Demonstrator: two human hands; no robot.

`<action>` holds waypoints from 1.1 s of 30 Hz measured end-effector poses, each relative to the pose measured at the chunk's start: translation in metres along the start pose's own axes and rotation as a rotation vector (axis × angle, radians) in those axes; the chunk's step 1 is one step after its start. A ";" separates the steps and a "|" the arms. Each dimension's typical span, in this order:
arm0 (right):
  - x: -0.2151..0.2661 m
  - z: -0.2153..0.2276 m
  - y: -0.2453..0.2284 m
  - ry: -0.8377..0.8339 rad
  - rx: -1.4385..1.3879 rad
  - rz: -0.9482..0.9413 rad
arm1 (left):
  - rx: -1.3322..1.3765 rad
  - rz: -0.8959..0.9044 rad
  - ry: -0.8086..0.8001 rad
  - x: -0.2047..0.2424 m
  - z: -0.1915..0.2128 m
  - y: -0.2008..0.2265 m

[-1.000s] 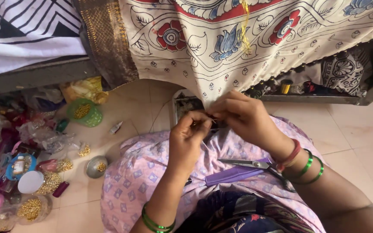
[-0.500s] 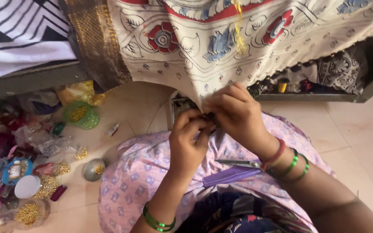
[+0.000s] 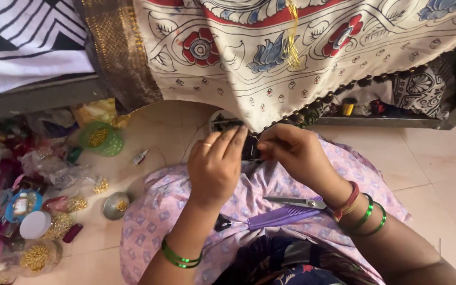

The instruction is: The recorder is crafting or repairing hanging decorations for a decorative fabric panel.

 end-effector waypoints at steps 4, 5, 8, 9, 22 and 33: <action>0.007 0.006 -0.017 0.196 0.268 0.242 | 0.173 0.182 0.045 0.008 -0.005 -0.006; 0.008 0.006 -0.020 0.221 0.312 0.320 | 0.381 0.340 0.073 0.010 -0.007 -0.009; 0.007 0.002 -0.025 0.237 0.382 0.375 | 0.608 0.522 0.109 0.012 -0.012 -0.013; 0.005 0.000 -0.026 0.236 0.410 0.355 | 0.628 0.541 0.119 0.010 -0.013 -0.014; 0.007 0.008 -0.028 0.263 0.534 0.515 | 1.184 1.133 0.156 0.043 -0.079 -0.029; 0.022 0.009 -0.053 0.322 0.653 0.600 | 0.959 0.752 0.088 0.021 -0.063 -0.002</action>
Point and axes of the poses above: each hand's wrist, its own x-axis away from the middle knuckle, its own z-axis out of the back of the hand, y = z × x, the point moved 3 cm from there along -x, towards the middle knuckle, and after that the axes turned 10 degrees about -z, right-handed, at the moved point
